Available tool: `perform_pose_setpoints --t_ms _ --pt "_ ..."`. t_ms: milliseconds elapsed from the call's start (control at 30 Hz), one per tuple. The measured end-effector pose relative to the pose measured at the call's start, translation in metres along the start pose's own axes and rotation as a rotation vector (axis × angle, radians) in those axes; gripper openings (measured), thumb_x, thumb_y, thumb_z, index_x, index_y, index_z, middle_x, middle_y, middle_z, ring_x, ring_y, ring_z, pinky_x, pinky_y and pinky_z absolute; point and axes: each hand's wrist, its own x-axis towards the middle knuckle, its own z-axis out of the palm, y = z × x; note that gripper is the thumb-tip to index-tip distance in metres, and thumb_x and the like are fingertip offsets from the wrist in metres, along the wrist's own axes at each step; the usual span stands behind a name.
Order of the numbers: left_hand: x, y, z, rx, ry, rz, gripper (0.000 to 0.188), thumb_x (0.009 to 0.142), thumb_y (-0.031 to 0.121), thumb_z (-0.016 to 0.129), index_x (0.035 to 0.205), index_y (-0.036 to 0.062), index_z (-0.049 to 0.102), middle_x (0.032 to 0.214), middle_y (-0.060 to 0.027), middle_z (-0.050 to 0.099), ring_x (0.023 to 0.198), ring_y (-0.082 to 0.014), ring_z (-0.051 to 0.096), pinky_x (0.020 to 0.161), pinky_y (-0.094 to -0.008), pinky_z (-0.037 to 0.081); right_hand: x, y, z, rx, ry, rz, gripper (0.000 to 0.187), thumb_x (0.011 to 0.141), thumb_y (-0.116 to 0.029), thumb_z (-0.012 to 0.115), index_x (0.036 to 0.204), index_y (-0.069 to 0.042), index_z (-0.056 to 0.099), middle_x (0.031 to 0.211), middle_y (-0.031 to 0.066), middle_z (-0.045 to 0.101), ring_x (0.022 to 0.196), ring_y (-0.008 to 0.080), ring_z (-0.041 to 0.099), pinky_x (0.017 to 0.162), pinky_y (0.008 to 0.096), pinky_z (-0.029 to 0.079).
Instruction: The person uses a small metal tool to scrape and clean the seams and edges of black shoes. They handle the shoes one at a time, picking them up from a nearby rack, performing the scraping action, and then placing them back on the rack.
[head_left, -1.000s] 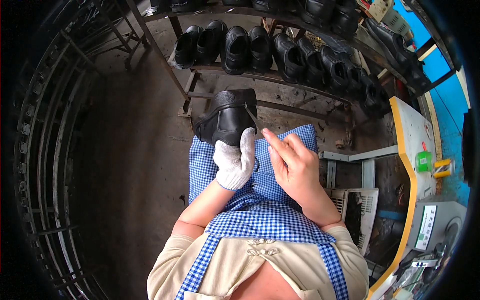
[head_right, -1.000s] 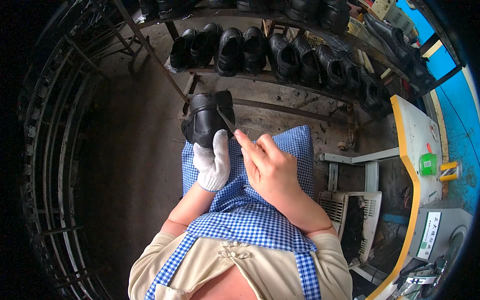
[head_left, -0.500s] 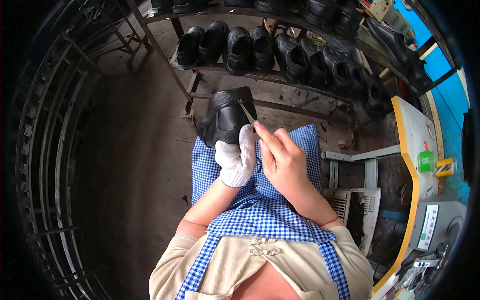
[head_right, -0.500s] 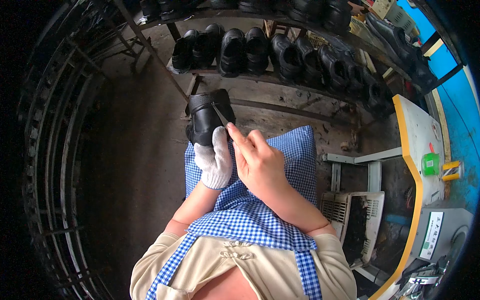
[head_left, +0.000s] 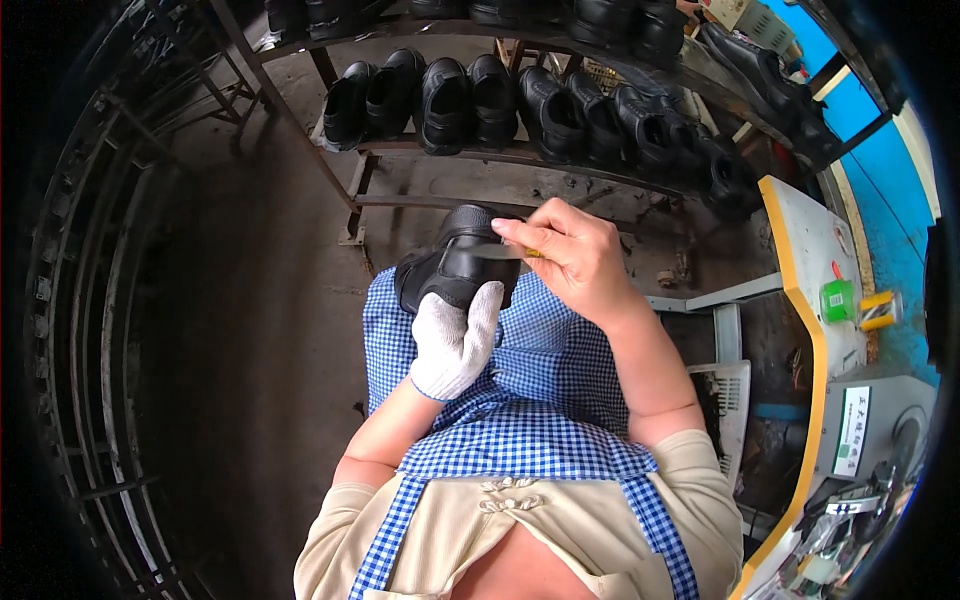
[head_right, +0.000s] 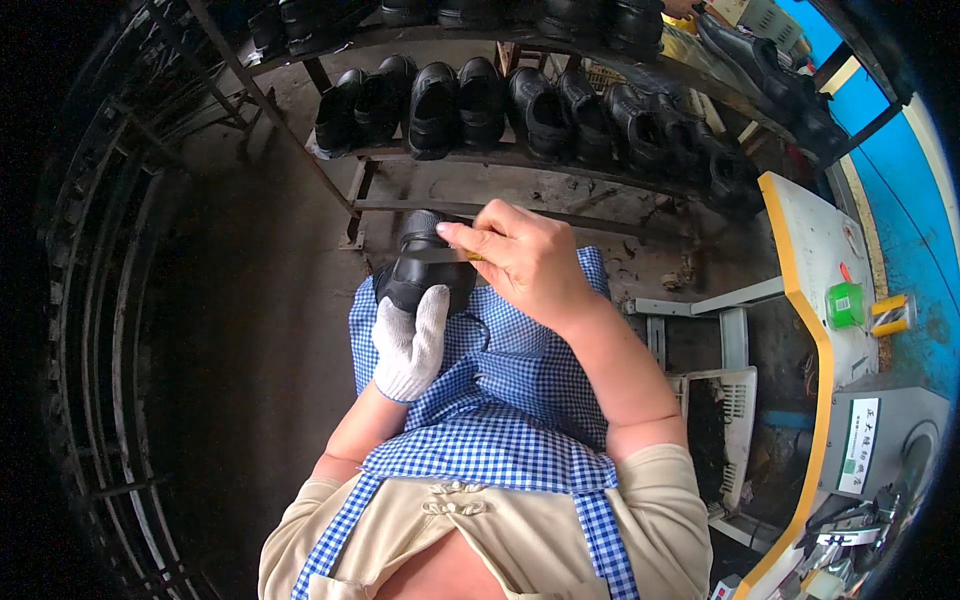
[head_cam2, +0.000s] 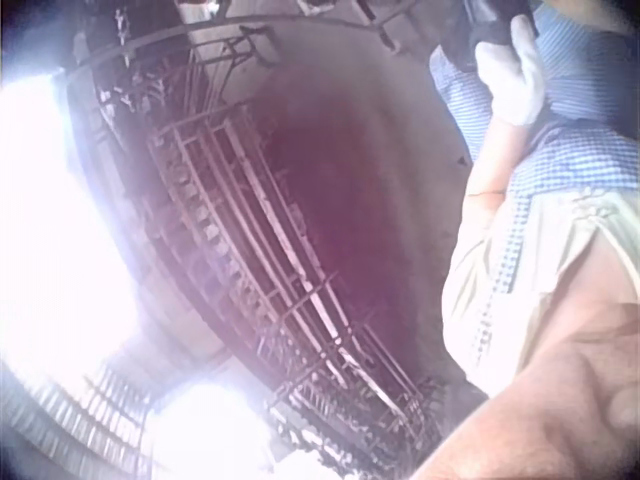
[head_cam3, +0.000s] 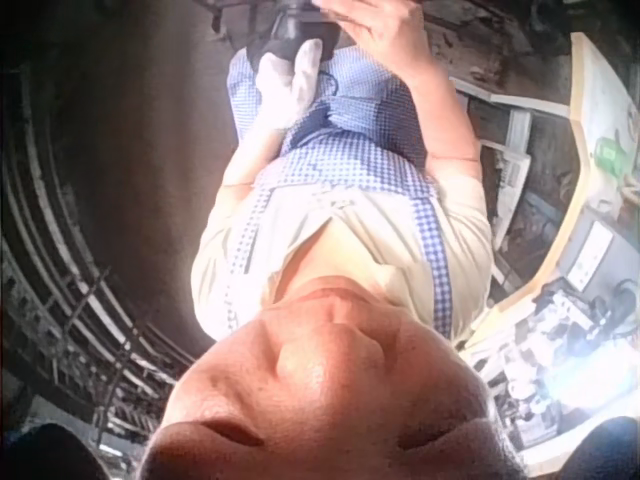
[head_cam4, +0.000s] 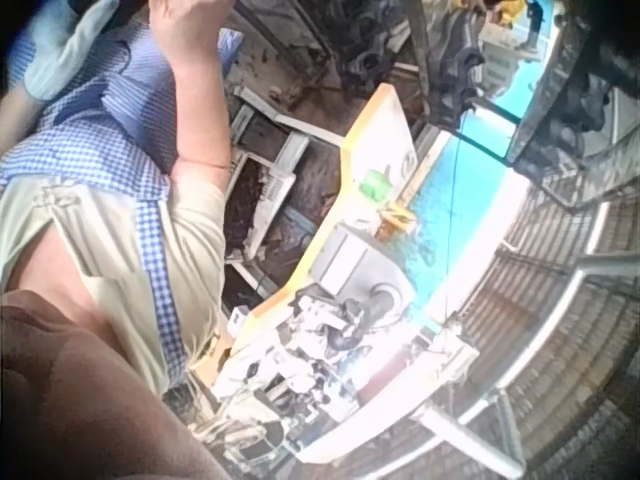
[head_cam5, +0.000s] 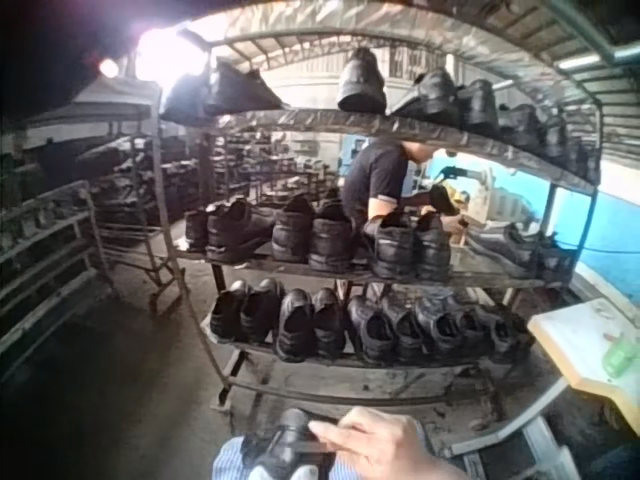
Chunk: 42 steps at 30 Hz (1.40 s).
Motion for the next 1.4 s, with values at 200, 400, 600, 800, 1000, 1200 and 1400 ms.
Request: perform_pose_setpoints --t_ms 200,400,600,800,1000,1200,1400 --pt "-0.002 -0.008 0.004 -0.106 0.048 0.003 0.016 0.096 0.004 0.06 0.11 -0.004 0.065 0.096 -0.0113 0.07 0.082 -0.0155 0.066 0.071 -0.0267 0.053 -0.001 0.008 -0.001 -0.287 -0.061 -0.297 0.027 0.075 -0.005 0.073 0.101 -0.01 0.065 0.101 0.0039 0.06 0.082 0.0169 0.065 0.061 0.0299 0.056" --pt "-0.005 -0.006 -0.005 -0.181 -0.03 -0.215 0.024 0.099 0.011 0.059 0.117 -0.0036 0.062 0.099 -0.0079 0.067 0.088 -0.0129 0.062 0.079 -0.0274 0.051 -0.018 0.036 0.004 0.969 0.03 0.317 0.009 0.098 -0.009 0.057 0.106 -0.009 0.053 0.102 0.0051 0.054 0.071 0.0124 0.058 0.054 0.0246 0.046" --pt "0.009 0.019 -0.016 -0.106 -0.129 -0.089 0.023 0.097 0.01 0.058 0.115 -0.0035 0.063 0.098 -0.01 0.068 0.089 -0.0161 0.063 0.078 -0.0294 0.051 -0.017 0.019 -0.013 0.357 0.014 0.128 0.012 0.09 -0.006 0.069 0.102 -0.007 0.068 0.079 0.0008 0.057 0.067 0.0068 0.055 0.05 0.0222 0.042" --pt "0.012 0.021 -0.016 0.113 -0.188 0.1 0.018 0.092 0.007 0.059 0.107 -0.0016 0.066 0.09 -0.0154 0.07 0.081 -0.0252 0.068 0.072 -0.0327 0.052 -0.005 -0.001 -0.027 -0.191 -0.057 -0.263 0.037 0.068 -0.005 0.078 0.104 -0.011 0.074 0.078 0.0025 0.058 0.062 0.0153 0.064 0.051 0.0269 0.052" --pt "0.011 0.024 -0.018 0.133 -0.193 0.096 0.018 0.091 0.005 0.059 0.106 -0.0013 0.066 0.086 -0.0144 0.068 0.076 -0.0251 0.066 0.071 -0.0326 0.051 -0.009 0.006 -0.002 -0.187 -0.077 -0.235 0.027 0.076 -0.001 0.072 0.099 -0.008 0.061 0.091 0.0046 0.058 0.071 0.0178 0.067 0.057 0.0301 0.056" --pt "0.012 0.025 -0.013 0.092 -0.17 0.162 0.019 0.091 0.004 0.059 0.108 -0.0018 0.065 0.087 -0.0147 0.067 0.077 -0.0258 0.064 0.072 -0.0332 0.051 -0.017 0.007 0.02 0.071 0.004 0.051 0.029 0.077 0.007 0.065 0.095 -0.007 0.047 0.095 0.0074 0.055 0.071 0.0284 0.066 0.056 0.0384 0.054" --pt "0.005 0.022 -0.023 0.307 -0.445 0.112 0.027 0.094 0.008 0.056 0.119 -0.0002 0.063 0.103 -0.0121 0.068 0.093 -0.0186 0.064 0.082 -0.0325 0.05 -0.006 0.014 0.026 0.087 -0.069 0.148 0.026 0.081 0.001 0.067 0.097 -0.006 0.048 0.093 0.0096 0.056 0.076 0.0302 0.066 0.06 0.04 0.053"
